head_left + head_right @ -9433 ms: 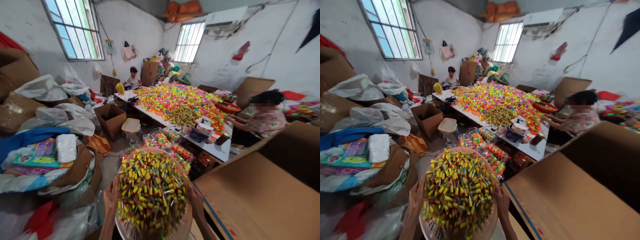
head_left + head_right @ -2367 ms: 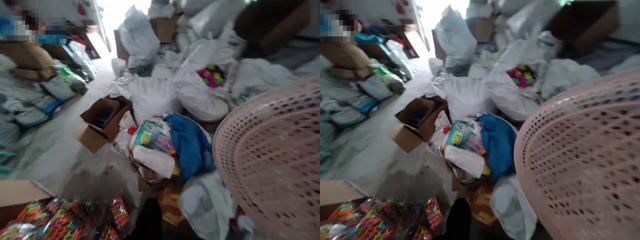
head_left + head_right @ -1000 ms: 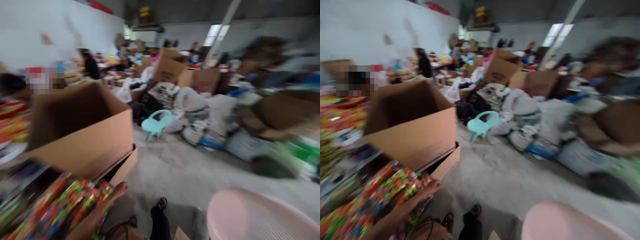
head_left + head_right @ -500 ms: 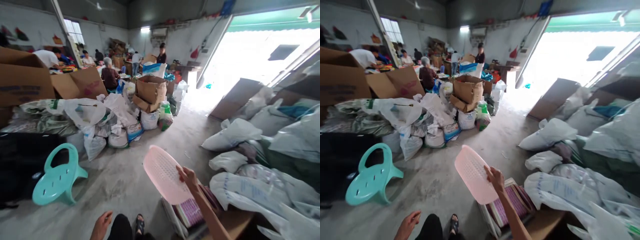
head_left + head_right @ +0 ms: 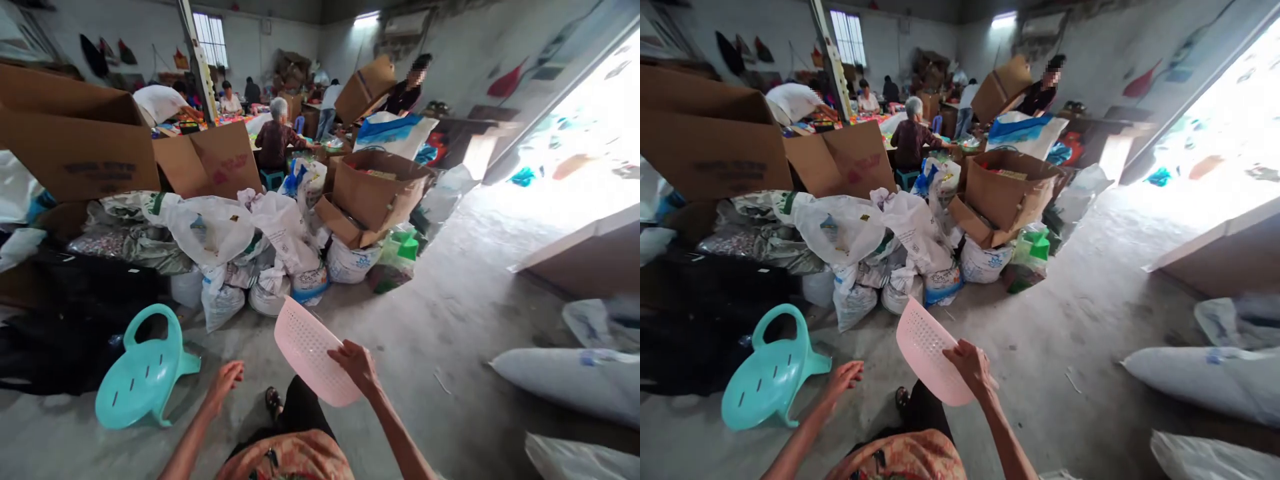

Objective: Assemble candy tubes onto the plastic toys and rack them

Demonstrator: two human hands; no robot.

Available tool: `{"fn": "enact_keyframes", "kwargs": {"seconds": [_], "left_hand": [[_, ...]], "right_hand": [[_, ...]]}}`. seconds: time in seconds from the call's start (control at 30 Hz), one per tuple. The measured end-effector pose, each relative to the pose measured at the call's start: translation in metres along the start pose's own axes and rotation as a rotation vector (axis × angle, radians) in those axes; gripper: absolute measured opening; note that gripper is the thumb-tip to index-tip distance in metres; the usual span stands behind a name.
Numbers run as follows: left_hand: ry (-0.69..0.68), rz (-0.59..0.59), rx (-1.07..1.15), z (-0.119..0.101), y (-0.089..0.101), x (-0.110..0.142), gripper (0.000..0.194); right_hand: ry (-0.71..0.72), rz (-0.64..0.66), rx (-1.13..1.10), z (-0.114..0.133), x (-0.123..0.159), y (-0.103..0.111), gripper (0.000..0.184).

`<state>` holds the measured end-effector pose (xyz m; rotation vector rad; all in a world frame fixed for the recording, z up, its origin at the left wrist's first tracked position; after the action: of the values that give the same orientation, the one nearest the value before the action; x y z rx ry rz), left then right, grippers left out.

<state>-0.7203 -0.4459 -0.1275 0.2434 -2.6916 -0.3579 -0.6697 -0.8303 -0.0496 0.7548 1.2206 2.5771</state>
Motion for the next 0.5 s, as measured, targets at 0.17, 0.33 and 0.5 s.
{"fn": "enact_keyframes", "kwargs": {"seconds": [0.17, 0.33, 0.5], "left_hand": [[-0.005, -0.112, 0.109, -0.036, 0.008, -0.108, 0.07], [0.083, -0.357, 0.193, -0.054, 0.05, -0.218, 0.058], [0.194, -0.554, 0.171, -0.078, 0.12, -0.33, 0.037]], "right_hand": [[0.116, 0.164, 0.137, 0.121, -0.062, -0.031, 0.035], [0.37, 0.294, 0.308, 0.232, -0.122, -0.082, 0.029], [0.495, 0.406, 0.391, 0.309, -0.168, -0.131, 0.026]]}}
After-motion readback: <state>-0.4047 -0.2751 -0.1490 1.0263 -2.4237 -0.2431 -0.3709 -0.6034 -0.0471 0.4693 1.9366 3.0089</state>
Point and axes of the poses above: each hand's wrist, its own x-axis away from the middle knuckle, its own y-axis out of the back of the hand, z = x × y, the point moved 1 cm from there along -x, towards the middle knuckle, and after that the axes turned 15 degrees about -y, right-handed, at the moved point
